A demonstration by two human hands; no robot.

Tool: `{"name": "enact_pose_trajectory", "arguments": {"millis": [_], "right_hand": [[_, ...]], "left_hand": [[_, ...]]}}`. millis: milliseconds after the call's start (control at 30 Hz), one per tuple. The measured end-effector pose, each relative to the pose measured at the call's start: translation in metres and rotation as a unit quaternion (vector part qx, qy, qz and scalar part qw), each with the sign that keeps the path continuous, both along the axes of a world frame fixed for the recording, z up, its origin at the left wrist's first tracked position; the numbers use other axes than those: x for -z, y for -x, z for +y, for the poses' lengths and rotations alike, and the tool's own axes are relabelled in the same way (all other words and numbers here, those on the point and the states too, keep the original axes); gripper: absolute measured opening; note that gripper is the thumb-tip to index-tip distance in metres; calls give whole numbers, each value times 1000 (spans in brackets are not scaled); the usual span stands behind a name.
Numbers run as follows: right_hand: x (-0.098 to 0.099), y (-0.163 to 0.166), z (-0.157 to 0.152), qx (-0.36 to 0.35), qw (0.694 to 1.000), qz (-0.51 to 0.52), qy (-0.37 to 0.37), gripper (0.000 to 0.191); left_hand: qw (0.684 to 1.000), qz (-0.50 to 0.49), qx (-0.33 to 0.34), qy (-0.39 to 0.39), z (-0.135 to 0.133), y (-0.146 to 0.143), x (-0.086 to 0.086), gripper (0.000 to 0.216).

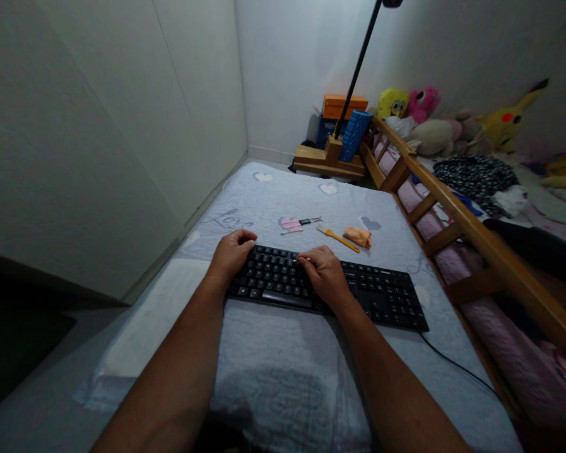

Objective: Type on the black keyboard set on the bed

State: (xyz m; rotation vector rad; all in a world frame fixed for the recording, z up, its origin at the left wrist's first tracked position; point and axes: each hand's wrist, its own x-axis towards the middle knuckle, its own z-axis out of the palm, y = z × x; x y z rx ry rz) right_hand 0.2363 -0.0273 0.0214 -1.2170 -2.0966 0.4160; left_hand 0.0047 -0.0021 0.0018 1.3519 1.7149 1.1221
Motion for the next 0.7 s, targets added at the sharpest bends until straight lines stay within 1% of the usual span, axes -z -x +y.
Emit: {"name": "enact_pose_trajectory", "arguments": {"millis": [200,500,700], "right_hand": [[-2,0,-2,-6,1000,-5,-5,14],[-5,2,-5,-13,1000,-16,10,15],[-7,4,-1,-12,1000,-24,10,16]], "left_hand": [[1000,3,-1,4,0,0,-1,25],[1000,13,6,-6,2,2,5,25],[1000,18,0,-5,1,1,2,24]]}}
